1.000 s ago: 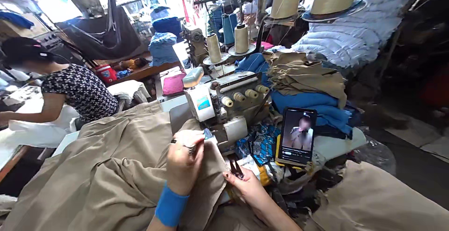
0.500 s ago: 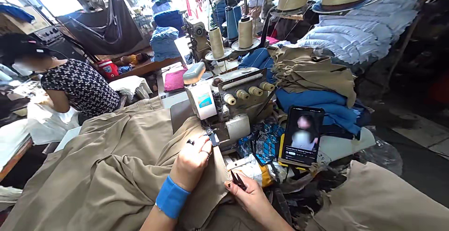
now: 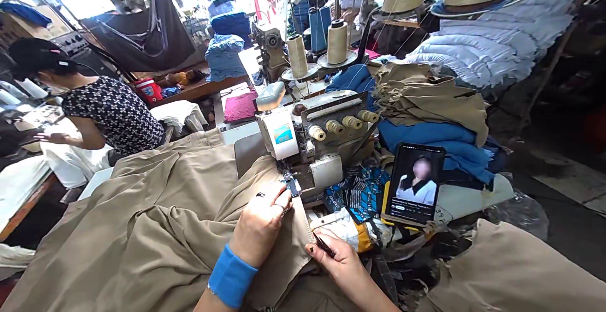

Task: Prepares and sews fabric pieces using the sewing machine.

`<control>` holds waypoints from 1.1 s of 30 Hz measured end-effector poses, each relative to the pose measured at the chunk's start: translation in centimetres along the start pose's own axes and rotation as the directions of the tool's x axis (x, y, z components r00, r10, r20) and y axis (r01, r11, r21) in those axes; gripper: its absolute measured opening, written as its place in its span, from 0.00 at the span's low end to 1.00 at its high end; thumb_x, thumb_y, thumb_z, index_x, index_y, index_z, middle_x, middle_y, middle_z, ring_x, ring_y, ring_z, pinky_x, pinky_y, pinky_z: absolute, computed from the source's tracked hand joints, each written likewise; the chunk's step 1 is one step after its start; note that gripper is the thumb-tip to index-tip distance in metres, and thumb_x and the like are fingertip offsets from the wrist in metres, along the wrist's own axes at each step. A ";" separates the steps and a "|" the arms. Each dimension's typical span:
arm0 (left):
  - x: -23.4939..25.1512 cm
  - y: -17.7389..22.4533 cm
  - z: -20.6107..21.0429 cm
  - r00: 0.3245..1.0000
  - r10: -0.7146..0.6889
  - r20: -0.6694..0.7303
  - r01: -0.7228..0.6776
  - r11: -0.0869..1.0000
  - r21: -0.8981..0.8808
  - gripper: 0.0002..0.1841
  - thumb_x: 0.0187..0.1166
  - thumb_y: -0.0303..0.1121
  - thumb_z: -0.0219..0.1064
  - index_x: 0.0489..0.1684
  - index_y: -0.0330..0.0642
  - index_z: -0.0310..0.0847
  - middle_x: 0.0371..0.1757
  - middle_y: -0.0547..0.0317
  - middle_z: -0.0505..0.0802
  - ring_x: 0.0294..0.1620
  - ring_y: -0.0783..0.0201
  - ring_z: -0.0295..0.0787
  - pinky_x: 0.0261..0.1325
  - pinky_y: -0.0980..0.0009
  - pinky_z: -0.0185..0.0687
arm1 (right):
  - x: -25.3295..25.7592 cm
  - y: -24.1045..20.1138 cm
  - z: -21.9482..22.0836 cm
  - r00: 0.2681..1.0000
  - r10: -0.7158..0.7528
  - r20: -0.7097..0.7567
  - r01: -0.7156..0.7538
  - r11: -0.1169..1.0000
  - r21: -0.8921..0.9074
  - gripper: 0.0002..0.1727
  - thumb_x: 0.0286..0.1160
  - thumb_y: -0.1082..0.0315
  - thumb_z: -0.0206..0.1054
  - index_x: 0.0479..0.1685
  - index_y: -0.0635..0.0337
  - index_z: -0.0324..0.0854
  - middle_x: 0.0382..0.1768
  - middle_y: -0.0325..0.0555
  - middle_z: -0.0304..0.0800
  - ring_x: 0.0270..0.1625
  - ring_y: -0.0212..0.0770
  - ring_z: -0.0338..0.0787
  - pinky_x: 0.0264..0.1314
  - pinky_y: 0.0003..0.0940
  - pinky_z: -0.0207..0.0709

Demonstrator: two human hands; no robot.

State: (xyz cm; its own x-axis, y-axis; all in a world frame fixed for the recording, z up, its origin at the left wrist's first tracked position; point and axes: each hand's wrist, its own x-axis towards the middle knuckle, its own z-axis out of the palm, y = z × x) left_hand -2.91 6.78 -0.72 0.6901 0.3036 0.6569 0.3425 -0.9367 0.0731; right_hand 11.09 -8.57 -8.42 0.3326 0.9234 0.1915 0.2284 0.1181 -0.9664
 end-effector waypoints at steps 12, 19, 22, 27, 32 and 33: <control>0.1 -0.7 1.0 0.998 -0.055 -0.027 0.054 0.998 -0.020 0.12 0.84 0.33 0.64 0.51 0.39 0.93 0.60 0.51 0.95 0.68 0.55 0.91 0.70 0.59 0.86 | 1.1 -1.2 0.2 1.000 0.007 0.003 -0.006 0.992 -0.129 0.14 0.83 0.58 0.64 0.44 0.58 0.91 0.40 0.40 0.92 0.44 0.28 0.89 0.53 0.29 0.83; 0.5 -2.2 1.4 0.998 -0.056 -0.039 0.055 0.998 -0.044 0.14 0.85 0.34 0.61 0.53 0.41 0.93 0.61 0.55 0.95 0.71 0.58 0.89 0.76 0.59 0.81 | 1.9 -2.3 1.0 0.985 -0.172 -0.014 0.155 0.915 -0.374 0.14 0.82 0.58 0.64 0.41 0.58 0.90 0.39 0.42 0.92 0.43 0.36 0.92 0.46 0.37 0.87; 1.2 -3.4 1.3 0.993 -0.111 0.037 0.114 0.991 -0.073 0.16 0.85 0.35 0.57 0.54 0.42 0.93 0.63 0.57 0.95 0.72 0.57 0.87 0.79 0.49 0.76 | 3.0 -3.3 2.2 0.938 -0.346 0.016 0.304 0.800 -0.517 0.10 0.79 0.61 0.66 0.39 0.56 0.91 0.37 0.45 0.90 0.37 0.41 0.93 0.35 0.40 0.88; 2.5 -6.0 0.5 0.830 -0.532 0.167 0.557 0.780 -0.286 0.26 0.75 0.36 0.76 0.71 0.37 0.79 0.88 0.40 0.68 0.84 0.43 0.70 0.79 0.43 0.72 | 5.9 -5.0 4.6 0.862 -0.505 0.046 0.415 0.652 -0.634 0.06 0.75 0.65 0.69 0.34 0.54 0.89 0.38 0.48 0.90 0.27 0.43 0.91 0.24 0.40 0.86; -0.6 -5.7 -0.9 0.542 -0.803 0.249 0.729 0.302 -0.614 0.55 0.58 0.28 0.84 0.92 0.48 0.53 0.86 0.44 0.70 0.76 0.47 0.76 0.69 0.48 0.80 | 4.9 -4.3 3.3 0.898 -0.390 0.204 0.438 0.745 -0.504 0.05 0.76 0.65 0.70 0.37 0.55 0.89 0.47 0.48 0.90 0.36 0.44 0.93 0.32 0.44 0.89; -1.3 -5.1 -1.6 0.533 -0.795 0.289 0.711 0.236 -0.662 0.53 0.57 0.25 0.83 0.91 0.47 0.56 0.82 0.47 0.75 0.73 0.52 0.80 0.68 0.52 0.83 | 4.5 -3.9 2.7 0.905 -0.341 0.253 0.423 0.779 -0.462 0.06 0.77 0.65 0.69 0.39 0.56 0.89 0.49 0.49 0.90 0.40 0.44 0.94 0.37 0.44 0.90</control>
State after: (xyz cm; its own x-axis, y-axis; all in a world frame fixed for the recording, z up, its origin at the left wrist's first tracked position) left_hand -6.56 10.85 -0.81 0.2796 0.9572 0.0747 0.1495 -0.1202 0.9814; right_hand 9.21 -3.90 -4.27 -0.0084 0.8883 0.4593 0.7418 0.3135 -0.5928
